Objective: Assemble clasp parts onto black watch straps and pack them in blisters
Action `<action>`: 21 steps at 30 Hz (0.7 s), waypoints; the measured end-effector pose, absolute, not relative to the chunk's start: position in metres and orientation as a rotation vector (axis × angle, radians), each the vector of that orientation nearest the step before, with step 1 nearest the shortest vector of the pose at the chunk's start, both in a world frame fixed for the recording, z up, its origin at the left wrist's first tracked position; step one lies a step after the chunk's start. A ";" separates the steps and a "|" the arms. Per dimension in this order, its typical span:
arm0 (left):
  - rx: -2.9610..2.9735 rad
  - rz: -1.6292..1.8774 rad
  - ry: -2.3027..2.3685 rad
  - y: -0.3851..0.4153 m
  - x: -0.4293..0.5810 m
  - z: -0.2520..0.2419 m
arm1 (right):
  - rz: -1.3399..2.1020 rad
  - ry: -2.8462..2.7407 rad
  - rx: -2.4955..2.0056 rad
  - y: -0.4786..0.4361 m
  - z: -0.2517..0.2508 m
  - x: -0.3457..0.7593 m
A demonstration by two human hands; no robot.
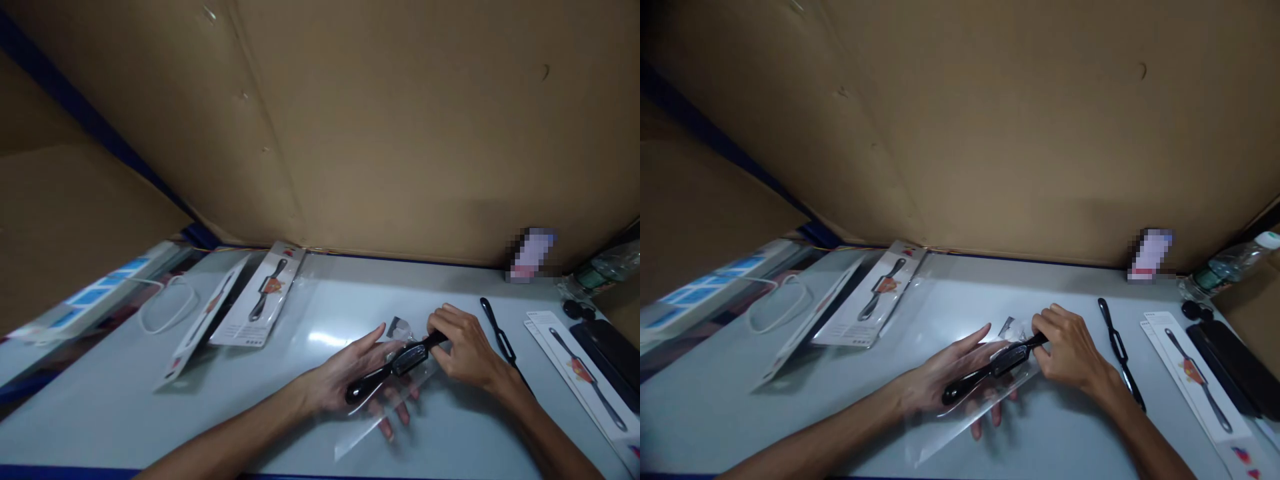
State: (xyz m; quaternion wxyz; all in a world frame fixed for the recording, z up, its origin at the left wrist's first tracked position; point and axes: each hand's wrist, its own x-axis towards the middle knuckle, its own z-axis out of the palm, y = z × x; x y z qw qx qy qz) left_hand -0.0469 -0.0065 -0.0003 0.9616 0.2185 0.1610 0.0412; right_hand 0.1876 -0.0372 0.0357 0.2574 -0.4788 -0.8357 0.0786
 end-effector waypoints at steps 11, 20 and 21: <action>0.502 0.134 0.258 -0.008 -0.049 -0.001 | 0.461 -2.113 -1.318 -0.036 0.039 0.184; 0.507 0.174 0.286 -0.006 -0.050 -0.007 | 0.768 -2.070 -1.343 -0.035 0.052 0.198; 0.510 0.185 0.295 -0.005 -0.051 -0.007 | 0.850 -2.051 -1.335 -0.035 0.056 0.200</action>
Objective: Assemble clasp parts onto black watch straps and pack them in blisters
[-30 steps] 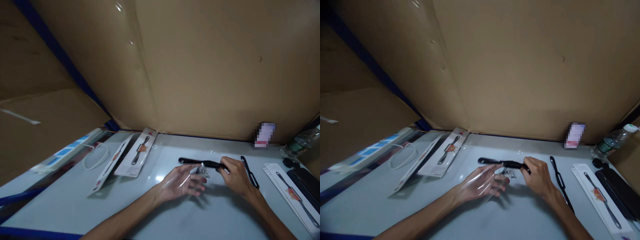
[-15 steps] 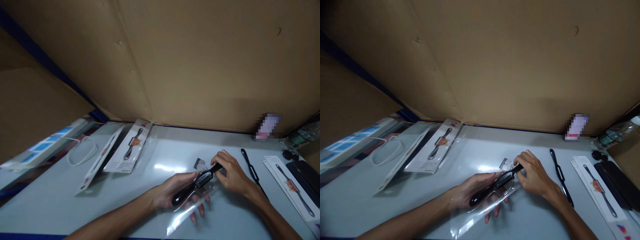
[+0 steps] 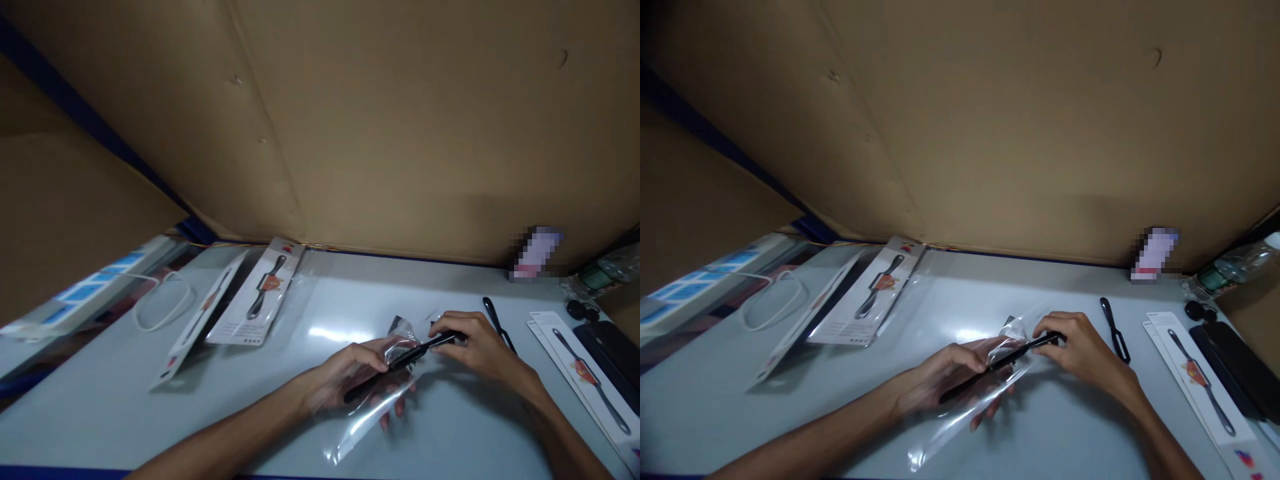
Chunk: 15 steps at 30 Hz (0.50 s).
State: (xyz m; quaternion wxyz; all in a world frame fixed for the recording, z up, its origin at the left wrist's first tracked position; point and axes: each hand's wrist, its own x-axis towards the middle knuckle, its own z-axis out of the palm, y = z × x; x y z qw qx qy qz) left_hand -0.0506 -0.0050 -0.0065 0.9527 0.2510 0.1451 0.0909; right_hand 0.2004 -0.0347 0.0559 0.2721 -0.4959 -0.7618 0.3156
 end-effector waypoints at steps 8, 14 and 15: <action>0.552 0.259 0.343 -0.003 -0.052 0.005 | 1.591 -1.298 -1.265 -0.036 0.056 0.191; 0.521 0.217 0.342 -0.006 -0.048 0.004 | 1.455 -1.305 -1.219 -0.035 0.053 0.191; 0.530 0.224 0.343 -0.006 -0.048 0.003 | 1.395 -1.298 -1.253 -0.034 0.053 0.191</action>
